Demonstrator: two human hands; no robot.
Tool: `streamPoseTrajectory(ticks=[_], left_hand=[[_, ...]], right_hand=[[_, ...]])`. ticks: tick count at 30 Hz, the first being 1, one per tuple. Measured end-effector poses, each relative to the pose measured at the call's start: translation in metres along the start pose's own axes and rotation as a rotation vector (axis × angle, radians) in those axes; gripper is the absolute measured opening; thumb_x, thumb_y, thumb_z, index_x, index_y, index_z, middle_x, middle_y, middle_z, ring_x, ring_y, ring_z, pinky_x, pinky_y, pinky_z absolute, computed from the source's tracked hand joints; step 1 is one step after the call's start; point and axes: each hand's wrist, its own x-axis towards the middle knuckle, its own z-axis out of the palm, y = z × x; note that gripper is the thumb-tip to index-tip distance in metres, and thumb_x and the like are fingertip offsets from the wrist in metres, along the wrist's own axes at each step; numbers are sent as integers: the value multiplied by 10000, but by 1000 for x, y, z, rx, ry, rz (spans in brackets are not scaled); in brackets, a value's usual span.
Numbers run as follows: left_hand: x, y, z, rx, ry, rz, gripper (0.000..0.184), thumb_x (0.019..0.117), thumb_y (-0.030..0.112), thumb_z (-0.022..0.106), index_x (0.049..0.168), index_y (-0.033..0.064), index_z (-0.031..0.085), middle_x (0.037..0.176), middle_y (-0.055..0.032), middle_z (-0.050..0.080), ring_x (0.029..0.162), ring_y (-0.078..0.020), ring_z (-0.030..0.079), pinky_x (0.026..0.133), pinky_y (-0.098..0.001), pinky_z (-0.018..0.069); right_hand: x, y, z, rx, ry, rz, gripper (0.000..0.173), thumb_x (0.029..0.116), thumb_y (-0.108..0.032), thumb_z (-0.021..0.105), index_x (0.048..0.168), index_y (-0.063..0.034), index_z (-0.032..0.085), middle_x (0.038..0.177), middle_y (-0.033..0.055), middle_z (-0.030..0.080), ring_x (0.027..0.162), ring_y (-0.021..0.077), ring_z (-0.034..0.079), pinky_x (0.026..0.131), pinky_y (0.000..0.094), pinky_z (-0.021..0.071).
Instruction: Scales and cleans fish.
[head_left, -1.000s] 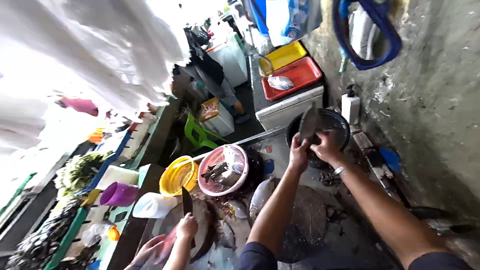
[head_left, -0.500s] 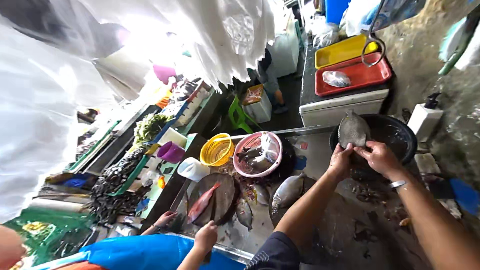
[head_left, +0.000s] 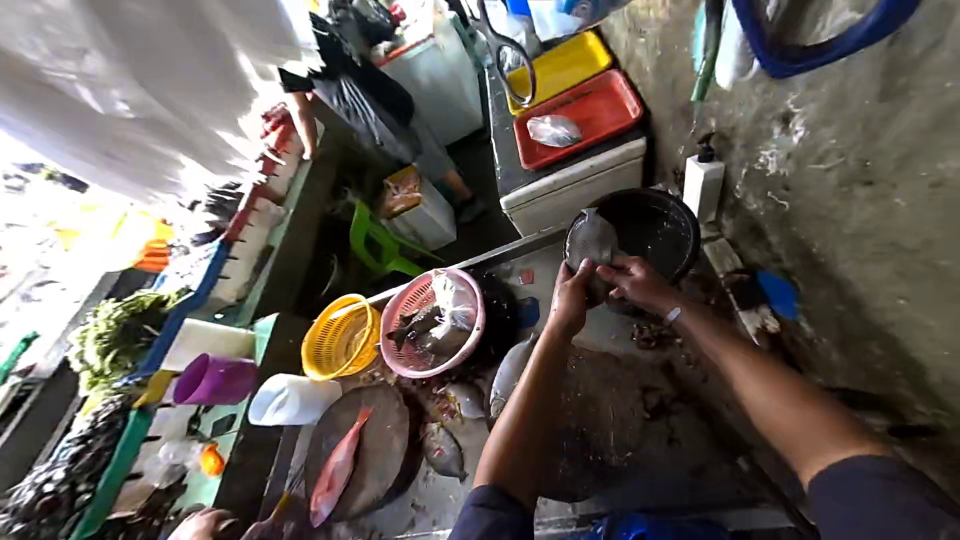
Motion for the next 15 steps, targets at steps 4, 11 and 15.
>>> streamPoseTrajectory(ticks=[4, 11, 15], left_hand=[[3, -9, -1, 13, 14, 59, 473, 1041, 586, 482, 1379, 256, 499, 875, -44, 638, 665, -147, 607, 581, -340, 539], [1, -16, -3, -22, 63, 81, 469, 1039, 560, 515, 1390, 249, 497, 958, -58, 660, 730, -154, 635, 616, -344, 558], [-3, -11, -12, 88, 130, 101, 543, 1018, 600, 525, 1432, 251, 482, 1063, -85, 673, 822, -191, 655, 693, -392, 569]], right_hand=[[2, -7, 1, 84, -133, 117, 271, 1061, -211, 590, 1095, 42, 681, 994, 157, 715, 842, 210, 728, 773, 401, 640], [6, 2, -3, -209, -137, -121, 305, 1024, -283, 657, 981, 17, 693, 966, 145, 686, 855, 211, 689, 808, 412, 590], [12, 0, -14, -465, -137, -291, 263, 1007, -237, 675, 1142, -14, 716, 1235, 214, 620, 1057, 312, 660, 940, 483, 563]])
